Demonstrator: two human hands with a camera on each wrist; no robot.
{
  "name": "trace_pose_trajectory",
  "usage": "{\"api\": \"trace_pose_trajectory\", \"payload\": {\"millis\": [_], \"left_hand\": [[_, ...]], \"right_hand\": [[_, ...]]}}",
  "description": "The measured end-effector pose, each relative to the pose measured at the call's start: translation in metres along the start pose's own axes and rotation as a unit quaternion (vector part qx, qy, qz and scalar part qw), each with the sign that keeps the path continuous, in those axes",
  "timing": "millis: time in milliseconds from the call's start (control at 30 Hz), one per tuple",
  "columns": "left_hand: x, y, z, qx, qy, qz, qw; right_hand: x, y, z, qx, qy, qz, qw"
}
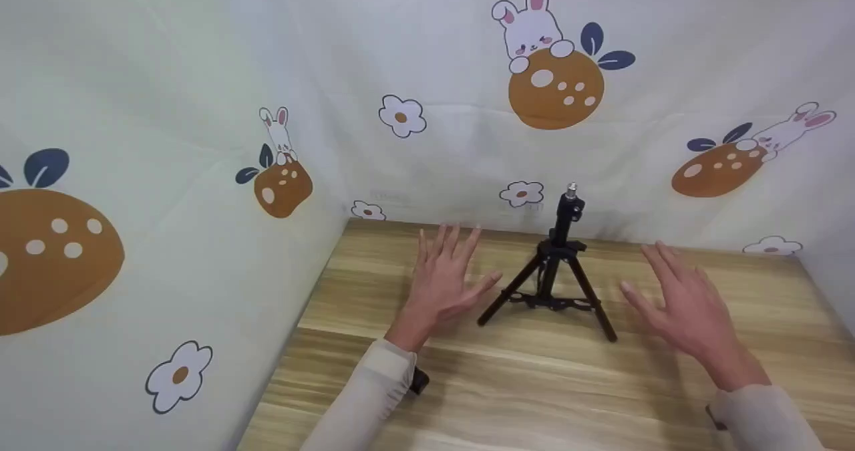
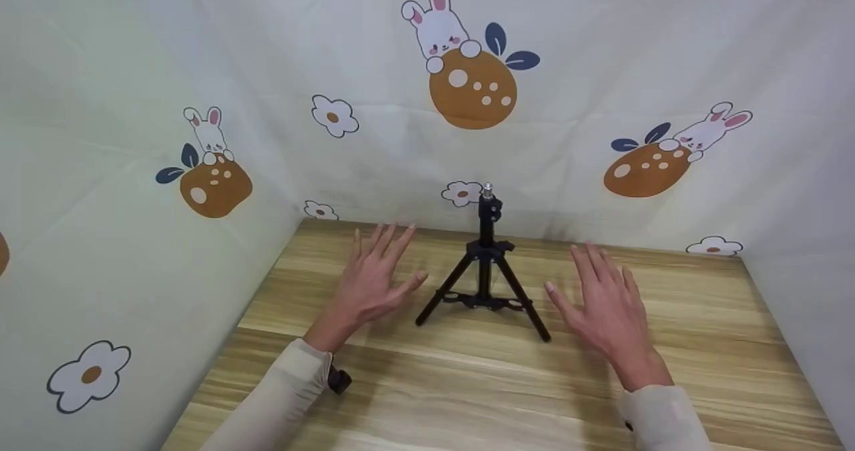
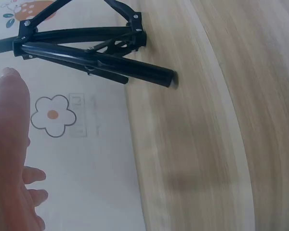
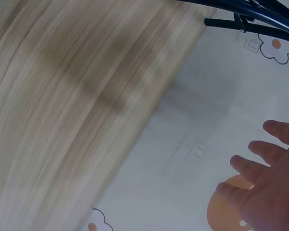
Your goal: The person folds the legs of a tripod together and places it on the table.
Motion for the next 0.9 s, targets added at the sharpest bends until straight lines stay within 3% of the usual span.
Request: {"api": "trace_pose_trajectory", "payload": {"millis": [267, 533, 733, 900], "left_hand": [[0.004, 0.014, 0.008, 0.051, 0.026, -0.044, 0.9974], [0.007, 0.024, 0.010, 0.069, 0.062, -0.079, 0.9925], [0.012, 0.026, 0.010, 0.082, 0.107, -0.107, 0.9850], [0.016, 0.029, 0.009, 0.097, 0.126, -0.126, 0.9792]], "right_hand": [[0.000, -0.015, 0.008, -0.003, 0.028, 0.004, 0.9996], [-0.004, -0.032, 0.013, -0.011, 0.070, 0.027, 0.9971], [-0.010, -0.046, 0.019, -0.019, 0.089, 0.041, 0.9950], [-0.016, -0.057, 0.028, -0.027, 0.116, 0.062, 0.9909]]}}
Point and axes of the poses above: each hand's wrist, its own x-axis away from the middle knuckle, its own z-axis out of the back of the hand, y = z × x, the point moved 6 cm from there along -x, towards the middle knuckle
